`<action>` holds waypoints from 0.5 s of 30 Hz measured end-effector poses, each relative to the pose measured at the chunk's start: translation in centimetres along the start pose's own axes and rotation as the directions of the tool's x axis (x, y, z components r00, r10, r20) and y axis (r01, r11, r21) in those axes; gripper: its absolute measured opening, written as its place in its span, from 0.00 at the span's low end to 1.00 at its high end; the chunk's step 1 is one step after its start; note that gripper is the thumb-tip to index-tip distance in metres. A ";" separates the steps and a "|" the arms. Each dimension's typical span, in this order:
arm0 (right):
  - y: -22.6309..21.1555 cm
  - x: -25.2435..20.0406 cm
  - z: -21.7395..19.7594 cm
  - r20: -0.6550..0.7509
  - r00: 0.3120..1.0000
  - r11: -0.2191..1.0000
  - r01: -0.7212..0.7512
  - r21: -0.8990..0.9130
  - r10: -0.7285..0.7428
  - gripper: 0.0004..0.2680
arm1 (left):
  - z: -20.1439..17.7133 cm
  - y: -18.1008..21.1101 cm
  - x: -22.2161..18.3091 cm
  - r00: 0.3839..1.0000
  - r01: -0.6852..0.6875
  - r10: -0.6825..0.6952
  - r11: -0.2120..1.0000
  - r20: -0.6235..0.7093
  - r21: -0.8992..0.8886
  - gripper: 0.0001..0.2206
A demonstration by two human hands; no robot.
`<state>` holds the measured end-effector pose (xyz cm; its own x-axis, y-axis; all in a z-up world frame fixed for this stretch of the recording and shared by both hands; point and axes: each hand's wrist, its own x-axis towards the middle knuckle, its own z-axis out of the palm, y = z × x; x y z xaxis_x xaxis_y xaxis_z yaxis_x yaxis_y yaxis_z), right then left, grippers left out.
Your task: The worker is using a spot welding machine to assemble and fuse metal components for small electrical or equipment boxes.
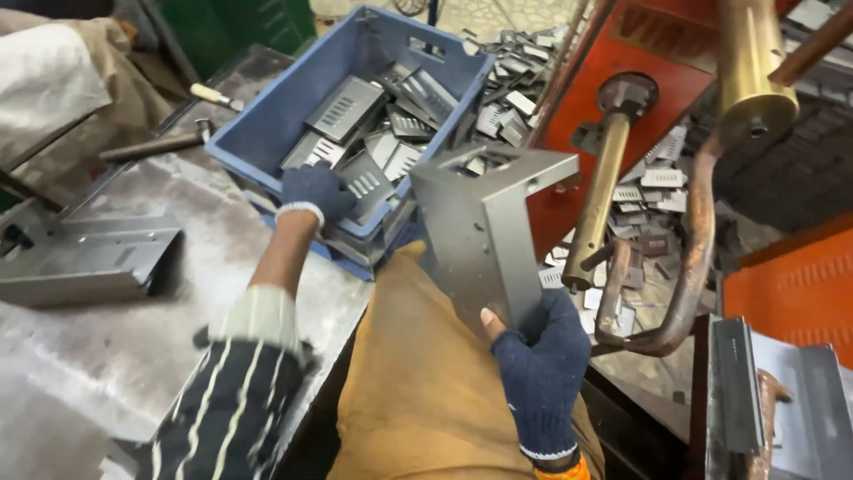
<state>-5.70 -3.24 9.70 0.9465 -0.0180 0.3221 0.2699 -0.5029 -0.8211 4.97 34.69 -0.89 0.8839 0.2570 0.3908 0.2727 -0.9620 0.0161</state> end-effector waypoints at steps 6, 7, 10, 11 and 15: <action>0.8 -0.6 0.4 0.026 0.990 0.989 -0.135 -0.064 0.137 0.14 | 3.2 -0.6 3.1 0.825 0.052 -0.043 0.999 0.563 -0.001 0.15; 0.6 -0.4 0.6 0.040 0.993 0.993 -0.112 0.041 0.110 0.13 | 3.7 -0.7 2.8 0.915 0.028 -0.007 0.998 0.403 -0.048 0.13; -1.1 -0.5 0.1 0.039 0.993 0.987 -0.119 0.107 0.115 0.13 | 1.1 -0.4 1.2 0.999 -0.025 0.036 0.965 0.035 -0.261 0.11; -1.8 -0.6 -0.4 0.030 0.990 0.988 -0.141 0.068 0.140 0.13 | -0.3 0.1 0.6 0.987 -0.072 0.003 0.905 -0.163 -0.420 0.12; -3.5 -1.3 -3.7 0.032 0.984 0.932 -0.178 0.317 0.177 0.11 | -2.1 2.4 -1.9 0.828 -0.250 -0.154 0.758 -0.538 -0.602 0.26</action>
<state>-8.53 -4.66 13.88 0.9845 -0.0786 0.1565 0.1392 -0.1911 -0.9717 3.17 31.75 0.34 0.4855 0.3115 0.8168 -0.2432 -0.8493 0.4685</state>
